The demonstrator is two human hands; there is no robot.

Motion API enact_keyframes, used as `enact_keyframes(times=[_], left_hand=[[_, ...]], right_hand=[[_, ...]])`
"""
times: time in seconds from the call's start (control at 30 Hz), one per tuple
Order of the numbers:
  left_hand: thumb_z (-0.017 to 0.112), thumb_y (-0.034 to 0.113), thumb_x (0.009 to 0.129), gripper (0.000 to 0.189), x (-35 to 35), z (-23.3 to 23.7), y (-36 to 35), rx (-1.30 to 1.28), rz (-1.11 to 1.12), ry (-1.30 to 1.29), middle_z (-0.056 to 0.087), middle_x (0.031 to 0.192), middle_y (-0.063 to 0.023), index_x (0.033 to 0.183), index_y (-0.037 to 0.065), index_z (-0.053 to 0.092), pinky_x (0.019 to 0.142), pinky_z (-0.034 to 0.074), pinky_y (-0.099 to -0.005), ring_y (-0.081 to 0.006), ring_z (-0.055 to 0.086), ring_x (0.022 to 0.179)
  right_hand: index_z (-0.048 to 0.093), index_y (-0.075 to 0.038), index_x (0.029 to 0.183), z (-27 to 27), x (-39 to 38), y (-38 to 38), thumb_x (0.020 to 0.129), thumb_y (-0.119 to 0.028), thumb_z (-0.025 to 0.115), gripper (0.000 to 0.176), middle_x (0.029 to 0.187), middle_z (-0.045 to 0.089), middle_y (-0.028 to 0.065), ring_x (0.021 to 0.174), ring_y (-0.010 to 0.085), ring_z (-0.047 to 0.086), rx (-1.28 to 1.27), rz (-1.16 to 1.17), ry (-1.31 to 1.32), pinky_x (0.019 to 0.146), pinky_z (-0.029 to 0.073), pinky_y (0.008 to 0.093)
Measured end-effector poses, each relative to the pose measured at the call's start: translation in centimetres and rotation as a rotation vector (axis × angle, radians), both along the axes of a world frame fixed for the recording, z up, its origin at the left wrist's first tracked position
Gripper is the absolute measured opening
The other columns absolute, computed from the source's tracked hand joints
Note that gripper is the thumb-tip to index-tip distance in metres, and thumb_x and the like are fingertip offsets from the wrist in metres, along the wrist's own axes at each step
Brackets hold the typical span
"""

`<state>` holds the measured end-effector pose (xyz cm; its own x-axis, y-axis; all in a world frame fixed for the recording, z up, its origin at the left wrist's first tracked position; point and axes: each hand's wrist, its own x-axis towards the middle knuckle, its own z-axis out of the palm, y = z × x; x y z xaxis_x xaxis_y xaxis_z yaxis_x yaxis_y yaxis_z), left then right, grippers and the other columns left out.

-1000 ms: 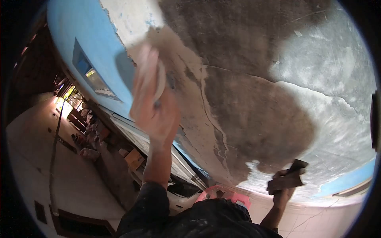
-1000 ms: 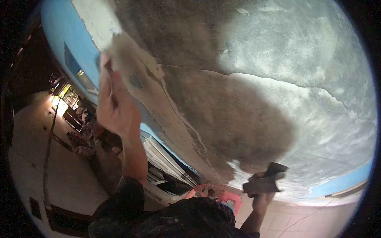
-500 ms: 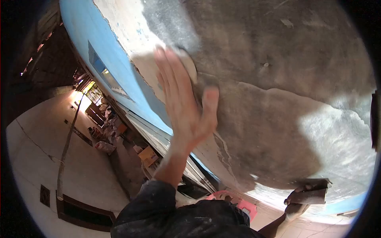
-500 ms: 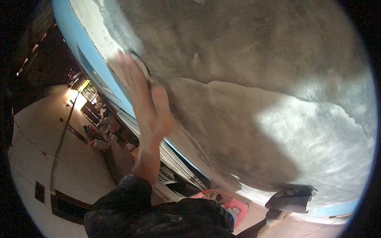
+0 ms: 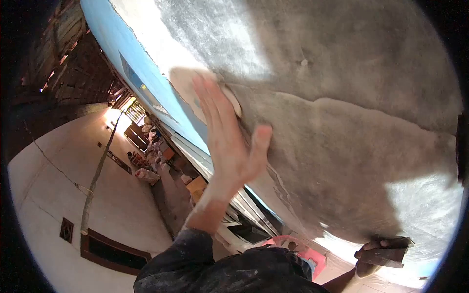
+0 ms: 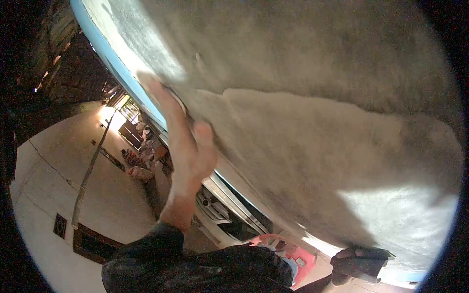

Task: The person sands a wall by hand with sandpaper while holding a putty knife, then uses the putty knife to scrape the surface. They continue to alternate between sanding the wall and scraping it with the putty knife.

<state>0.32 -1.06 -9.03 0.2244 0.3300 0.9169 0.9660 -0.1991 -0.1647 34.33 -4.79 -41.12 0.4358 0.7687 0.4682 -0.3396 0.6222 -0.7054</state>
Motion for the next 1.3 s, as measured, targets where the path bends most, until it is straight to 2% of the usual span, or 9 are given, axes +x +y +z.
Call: enact_keyframes(times=[0.13, 0.33, 0.53, 0.7, 0.87, 1.03, 1.13, 1.23, 1.3], left_hand=[[0.041, 0.059, 0.092, 0.095, -0.1, 3.9, -0.5, -0.047, 0.080, -0.062, 0.000, 0.150, -0.0359, 0.147, -0.008, 0.004, 0.114, 0.008, -0.0517, -0.0472, 0.001, 0.142], [0.039, 0.059, 0.093, 0.091, 0.2, -2.9, -0.1, -0.054, 0.036, -0.050, 0.001, 0.152, -0.0319, 0.148, -0.005, 0.005, 0.114, 0.008, -0.0522, -0.0441, -0.002, 0.143], [0.031, 0.059, 0.096, 0.086, 0.7, 3.3, 0.1, -0.025, 0.040, -0.099, 0.000, 0.153, -0.0313, 0.148, -0.004, 0.006, 0.114, 0.007, -0.0529, -0.0451, -0.003, 0.142], [0.032, 0.066, 0.092, 0.092, 1.4, -1.6, -0.9, -0.134, 0.039, -0.174, -0.002, 0.153, -0.0310, 0.149, -0.001, 0.006, 0.114, 0.009, -0.0536, -0.0442, -0.005, 0.142], [0.034, 0.064, 0.092, 0.091, 0.1, 3.2, 0.0, -0.040, 0.094, -0.043, -0.004, 0.153, -0.0302, 0.149, -0.001, 0.004, 0.114, 0.009, -0.0536, -0.0441, -0.005, 0.142], [0.036, 0.062, 0.093, 0.091, 1.3, -2.3, -1.2, -0.167, 0.049, -0.207, -0.004, 0.153, -0.0305, 0.149, 0.000, 0.004, 0.114, 0.009, -0.0515, -0.0438, -0.004, 0.143], [0.038, 0.064, 0.091, 0.093, 0.4, 0.1, 0.3, -0.008, 0.043, -0.027, -0.004, 0.153, -0.0304, 0.149, 0.000, 0.004, 0.114, 0.009, -0.0512, -0.0431, -0.004, 0.143], [0.041, 0.064, 0.090, 0.095, 0.9, 2.9, -0.5, -0.073, 0.071, -0.095, -0.004, 0.153, -0.0301, 0.150, 0.000, 0.003, 0.114, 0.008, -0.0524, -0.0428, -0.004, 0.143], [0.038, 0.063, 0.092, 0.092, 1.1, 1.3, -0.3, -0.059, 0.028, -0.134, -0.005, 0.153, -0.0298, 0.150, 0.000, 0.004, 0.114, 0.008, -0.0522, -0.0426, -0.005, 0.143]], right_hand=[[0.042, -0.001, 0.121, -0.3, -0.1, -0.1, 0.099, -0.032, 0.038, 0.038, 0.081, 0.055, 0.0108, 0.039, 0.0113, 0.043, -0.004, 0.003, 0.002, 0.029, 0.031, 0.0216], [0.042, -0.001, 0.121, -0.3, 0.3, -0.2, 0.099, -0.033, 0.038, 0.039, 0.081, 0.055, 0.0108, 0.039, 0.0114, 0.043, 0.008, -0.004, -0.020, 0.030, 0.031, 0.0217], [0.043, -0.001, 0.120, -0.3, 0.2, -0.1, 0.099, -0.033, 0.037, 0.039, 0.080, 0.055, 0.0108, 0.039, 0.0115, 0.043, 0.012, 0.002, -0.008, 0.030, 0.032, 0.0219], [0.043, -0.001, 0.120, -0.5, -0.1, -0.1, 0.099, -0.034, 0.037, 0.040, 0.080, 0.055, 0.0109, 0.039, 0.0116, 0.043, 0.019, -0.006, -0.001, 0.030, 0.032, 0.0220], [0.043, -0.001, 0.119, -0.5, -0.8, 0.1, 0.099, -0.034, 0.037, 0.040, 0.080, 0.055, 0.0109, 0.039, 0.0117, 0.044, 0.021, -0.007, -0.002, 0.030, 0.032, 0.0222], [0.044, 0.000, 0.119, -0.3, -0.7, -0.2, 0.099, -0.035, 0.036, 0.040, 0.079, 0.056, 0.0109, 0.039, 0.0117, 0.044, 0.024, -0.017, -0.009, 0.030, 0.032, 0.0223], [0.044, 0.000, 0.119, -0.4, -0.8, -0.2, 0.099, -0.035, 0.036, 0.041, 0.079, 0.056, 0.0109, 0.039, 0.0118, 0.044, 0.027, -0.022, -0.016, 0.030, 0.032, 0.0224], [0.044, 0.000, 0.118, -0.2, -0.8, 0.0, 0.099, -0.035, 0.036, 0.041, 0.079, 0.056, 0.0109, 0.039, 0.0119, 0.044, 0.017, -0.018, -0.015, 0.030, 0.033, 0.0224], [0.044, 0.000, 0.118, -0.2, -0.6, 0.2, 0.099, -0.036, 0.036, 0.041, 0.078, 0.056, 0.0109, 0.039, 0.0119, 0.044, 0.020, -0.017, -0.018, 0.030, 0.033, 0.0225]])
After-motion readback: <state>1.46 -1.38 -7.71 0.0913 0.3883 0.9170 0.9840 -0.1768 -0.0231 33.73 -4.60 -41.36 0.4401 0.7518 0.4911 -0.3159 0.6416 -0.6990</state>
